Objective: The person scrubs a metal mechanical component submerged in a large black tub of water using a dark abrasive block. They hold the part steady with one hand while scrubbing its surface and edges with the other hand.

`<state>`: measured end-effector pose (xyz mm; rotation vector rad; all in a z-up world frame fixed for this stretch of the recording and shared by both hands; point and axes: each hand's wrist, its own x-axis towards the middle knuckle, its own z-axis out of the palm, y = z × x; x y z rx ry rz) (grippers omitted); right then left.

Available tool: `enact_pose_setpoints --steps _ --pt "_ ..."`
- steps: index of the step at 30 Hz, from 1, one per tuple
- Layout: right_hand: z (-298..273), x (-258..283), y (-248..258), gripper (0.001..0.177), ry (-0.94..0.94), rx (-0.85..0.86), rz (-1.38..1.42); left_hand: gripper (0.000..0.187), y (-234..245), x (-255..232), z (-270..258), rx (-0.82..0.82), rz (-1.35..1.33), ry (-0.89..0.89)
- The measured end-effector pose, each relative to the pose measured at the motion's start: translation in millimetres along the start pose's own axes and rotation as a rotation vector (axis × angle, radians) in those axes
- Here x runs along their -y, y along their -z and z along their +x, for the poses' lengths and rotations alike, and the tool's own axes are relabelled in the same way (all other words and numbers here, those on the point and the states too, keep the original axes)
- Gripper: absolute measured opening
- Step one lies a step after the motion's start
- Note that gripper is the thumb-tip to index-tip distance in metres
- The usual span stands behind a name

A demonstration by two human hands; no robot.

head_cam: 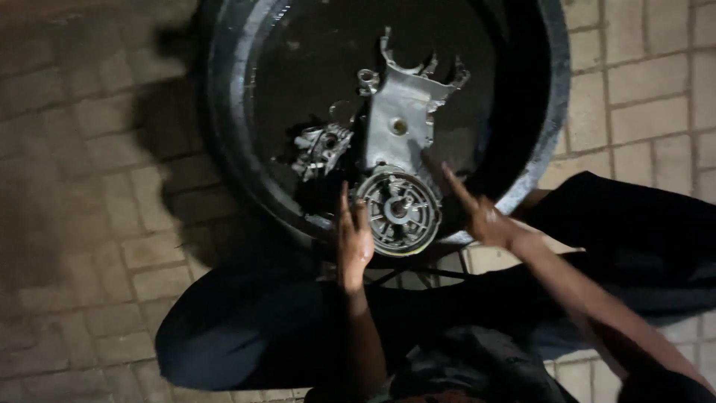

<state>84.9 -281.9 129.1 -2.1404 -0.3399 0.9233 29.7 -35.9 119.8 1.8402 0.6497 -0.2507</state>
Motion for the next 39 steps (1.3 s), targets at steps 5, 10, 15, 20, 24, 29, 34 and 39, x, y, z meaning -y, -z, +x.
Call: enact_pose_setpoints --steps 5,10,15,20,24,29,34,39 --pt "38 -10 -13 0.103 -0.279 0.039 -0.276 0.062 4 -8 -3 0.011 0.063 0.040" --pt "113 -24 -7 0.102 -0.113 -0.028 -0.215 0.064 8 -16 -4 0.032 0.045 0.046" --pt "26 -23 -19 0.094 0.075 -0.052 -0.018 0.063 6 -10 -3 0.021 0.112 0.057" --pt "-2 -11 -13 0.093 -0.173 0.018 -0.085 0.064 5 -19 -7 0.027 0.031 0.041" --pt "51 26 13 0.078 0.055 -0.080 0.066 0.060 7 -17 -7 0.003 0.085 0.046" --pt "87 20 7 0.076 -0.128 -0.053 -0.074 0.060 1 -10 -9 -0.034 0.064 0.025" --pt "9 -10 -6 0.103 -0.127 0.013 -0.191 0.058 4 -7 -3 0.002 0.075 0.033" --pt "32 15 0 0.093 -0.191 0.082 -0.257 0.060 6 -14 -5 -0.024 0.096 0.062"
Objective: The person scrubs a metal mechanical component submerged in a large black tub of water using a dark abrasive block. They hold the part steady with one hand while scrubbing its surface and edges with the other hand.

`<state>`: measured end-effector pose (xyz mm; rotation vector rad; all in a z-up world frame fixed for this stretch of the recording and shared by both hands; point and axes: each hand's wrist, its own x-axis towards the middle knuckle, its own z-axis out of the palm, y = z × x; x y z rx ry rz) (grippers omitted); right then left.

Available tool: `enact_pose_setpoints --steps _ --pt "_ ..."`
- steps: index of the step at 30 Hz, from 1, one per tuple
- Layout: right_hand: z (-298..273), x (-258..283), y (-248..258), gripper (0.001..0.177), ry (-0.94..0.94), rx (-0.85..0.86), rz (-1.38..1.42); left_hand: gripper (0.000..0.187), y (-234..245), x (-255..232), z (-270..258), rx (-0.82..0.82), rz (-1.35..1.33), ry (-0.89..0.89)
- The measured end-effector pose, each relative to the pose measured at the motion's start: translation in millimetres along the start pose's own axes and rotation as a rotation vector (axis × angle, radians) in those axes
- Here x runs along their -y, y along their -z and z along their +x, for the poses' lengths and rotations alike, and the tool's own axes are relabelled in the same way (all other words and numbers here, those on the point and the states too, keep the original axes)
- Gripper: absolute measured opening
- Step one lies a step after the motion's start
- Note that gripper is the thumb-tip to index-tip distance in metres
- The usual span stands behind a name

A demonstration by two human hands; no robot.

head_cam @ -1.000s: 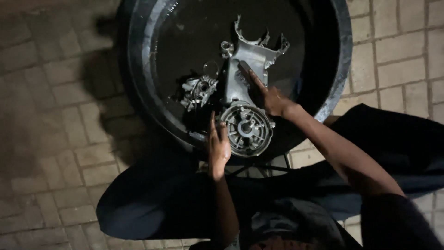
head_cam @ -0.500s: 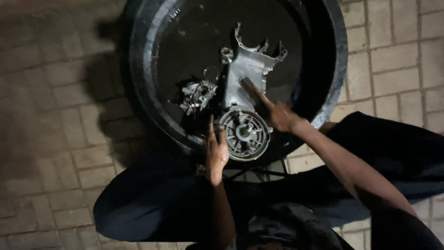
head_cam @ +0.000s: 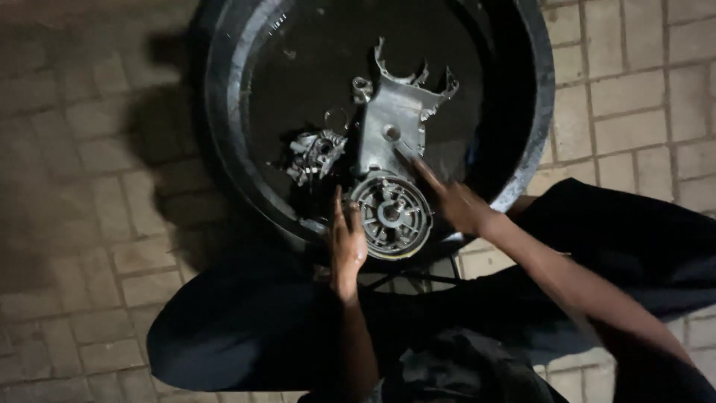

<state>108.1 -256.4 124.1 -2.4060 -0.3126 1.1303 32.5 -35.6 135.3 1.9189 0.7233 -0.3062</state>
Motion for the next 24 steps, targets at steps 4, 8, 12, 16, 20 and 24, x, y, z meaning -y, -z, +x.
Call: enact_pose_setpoints --steps 4,8,12,16,20,24 --pt "72 -5 -7 0.088 0.116 -0.049 -0.089 0.060 -4 14 -3 0.007 -0.041 -0.030" --pt "32 5 2 0.064 0.001 -0.069 -0.018 0.062 -5 14 0 0.009 0.037 -0.023" --pt "-54 3 3 0.066 -0.056 -0.072 0.297 0.062 -9 18 4 0.020 -0.026 -0.032" --pt "8 -28 -27 0.052 0.030 -0.111 -0.009 0.060 0 -5 -6 0.008 -0.099 -0.044" --pt "36 38 25 0.078 0.138 -0.078 -0.268 0.058 6 -13 -12 0.010 -0.086 -0.054" --pt "61 22 13 0.082 0.101 -0.020 -0.064 0.060 -5 12 -3 0.019 -0.062 -0.060"
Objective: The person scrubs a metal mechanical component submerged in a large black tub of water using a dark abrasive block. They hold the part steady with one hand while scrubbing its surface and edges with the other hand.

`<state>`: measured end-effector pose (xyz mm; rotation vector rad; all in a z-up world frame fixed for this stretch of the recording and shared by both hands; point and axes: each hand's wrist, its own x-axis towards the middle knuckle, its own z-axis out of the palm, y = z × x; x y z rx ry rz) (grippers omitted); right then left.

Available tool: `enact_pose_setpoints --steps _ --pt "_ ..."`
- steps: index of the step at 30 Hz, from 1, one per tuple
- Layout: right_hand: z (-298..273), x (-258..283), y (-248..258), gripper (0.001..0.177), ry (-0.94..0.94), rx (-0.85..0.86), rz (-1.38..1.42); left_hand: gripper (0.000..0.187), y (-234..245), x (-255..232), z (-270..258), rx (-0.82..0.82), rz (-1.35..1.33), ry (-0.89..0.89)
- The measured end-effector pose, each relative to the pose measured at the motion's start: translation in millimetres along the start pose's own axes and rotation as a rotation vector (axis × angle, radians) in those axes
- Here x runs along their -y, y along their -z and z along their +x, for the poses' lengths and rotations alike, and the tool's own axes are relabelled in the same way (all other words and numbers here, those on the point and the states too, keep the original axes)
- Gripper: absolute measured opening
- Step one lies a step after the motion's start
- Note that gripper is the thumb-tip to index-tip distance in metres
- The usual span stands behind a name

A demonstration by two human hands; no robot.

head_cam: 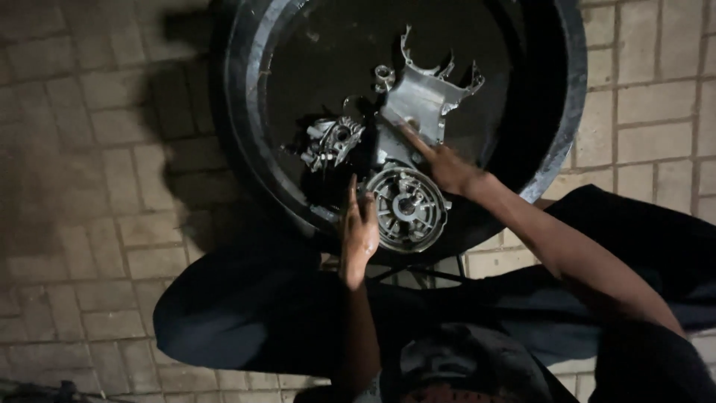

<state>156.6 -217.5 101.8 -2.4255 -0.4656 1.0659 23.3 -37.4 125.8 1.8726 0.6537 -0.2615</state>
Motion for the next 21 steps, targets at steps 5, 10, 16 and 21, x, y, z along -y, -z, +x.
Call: enact_pose_setpoints --steps 5,10,16,21 --pt "-75 -13 1 0.083 -0.114 0.097 -0.014 0.055 -2 11 4 -0.089 0.040 -0.147" --pt "-51 28 35 0.068 -0.058 0.097 0.174 0.029 -31 98 33 -0.426 0.680 -0.805" --pt "-3 -3 14 0.076 0.242 0.121 0.155 0.054 0 11 9 -0.080 0.099 -0.059" --pt "-54 -63 -14 0.088 0.279 0.134 0.275 0.058 -7 13 5 -0.058 0.106 0.043"
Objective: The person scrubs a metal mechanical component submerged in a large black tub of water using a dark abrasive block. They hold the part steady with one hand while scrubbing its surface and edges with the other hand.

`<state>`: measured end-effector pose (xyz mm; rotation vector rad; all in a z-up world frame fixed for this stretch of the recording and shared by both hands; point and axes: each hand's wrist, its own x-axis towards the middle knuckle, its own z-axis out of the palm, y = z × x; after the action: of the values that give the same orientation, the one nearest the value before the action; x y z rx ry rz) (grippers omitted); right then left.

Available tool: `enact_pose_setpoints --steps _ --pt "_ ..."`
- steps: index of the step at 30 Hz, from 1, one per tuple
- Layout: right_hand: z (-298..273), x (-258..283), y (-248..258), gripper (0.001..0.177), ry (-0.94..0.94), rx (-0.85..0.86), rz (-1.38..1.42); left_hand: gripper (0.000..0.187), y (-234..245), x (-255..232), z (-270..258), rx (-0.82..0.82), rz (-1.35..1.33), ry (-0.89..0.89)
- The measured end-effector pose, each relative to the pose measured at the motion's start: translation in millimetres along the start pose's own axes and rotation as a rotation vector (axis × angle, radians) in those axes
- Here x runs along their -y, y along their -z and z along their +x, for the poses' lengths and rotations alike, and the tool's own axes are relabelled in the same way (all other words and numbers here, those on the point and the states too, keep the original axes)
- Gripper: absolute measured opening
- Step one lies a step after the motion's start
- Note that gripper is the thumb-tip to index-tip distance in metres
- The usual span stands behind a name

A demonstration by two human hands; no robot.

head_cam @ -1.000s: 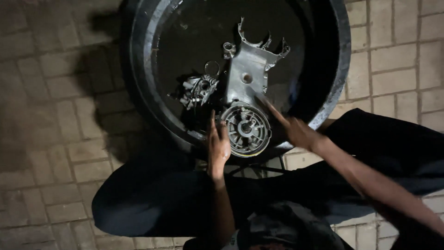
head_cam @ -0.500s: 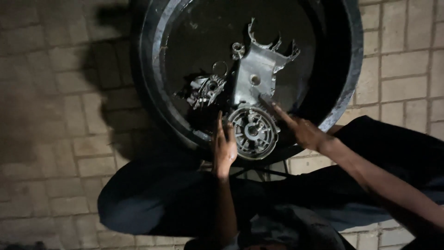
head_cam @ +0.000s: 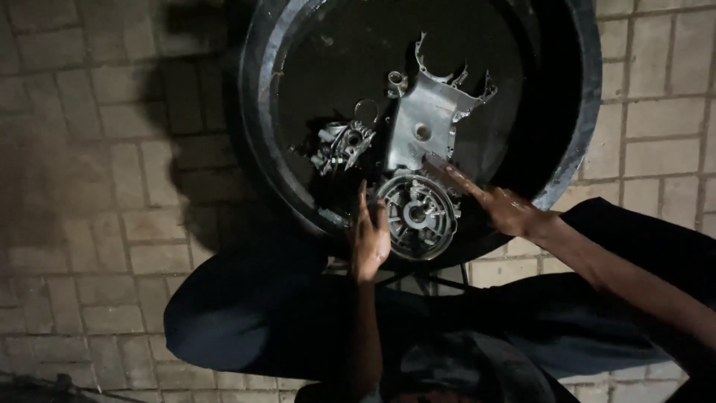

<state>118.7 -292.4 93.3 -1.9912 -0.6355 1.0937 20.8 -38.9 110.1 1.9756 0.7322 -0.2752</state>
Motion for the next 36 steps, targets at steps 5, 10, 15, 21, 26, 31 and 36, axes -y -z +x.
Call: enact_pose_setpoints --steps 5,10,15,21,26,31,36 --pt "61 -4 8 0.101 0.051 -0.003 0.122 0.059 4 -3 4 0.038 0.004 0.029" --pt "76 -24 7 0.116 0.105 0.021 0.238 0.061 9 -4 2 0.051 -0.047 0.015" --pt "6 15 33 0.066 -0.075 0.023 -0.209 0.067 20 -23 -3 0.106 0.001 0.084" --pt "77 -38 22 0.065 -0.069 0.004 0.497 0.065 1 13 13 0.126 0.006 0.089" --pt "81 -59 26 0.069 -0.251 -0.041 0.573 0.066 -3 22 11 0.073 0.008 -0.001" --pt "82 -75 35 0.118 0.463 0.226 0.032 0.063 -14 32 13 0.001 0.006 -0.022" --pt "120 60 27 0.060 0.497 0.079 -0.587 0.067 13 -7 1 0.128 -0.060 0.066"
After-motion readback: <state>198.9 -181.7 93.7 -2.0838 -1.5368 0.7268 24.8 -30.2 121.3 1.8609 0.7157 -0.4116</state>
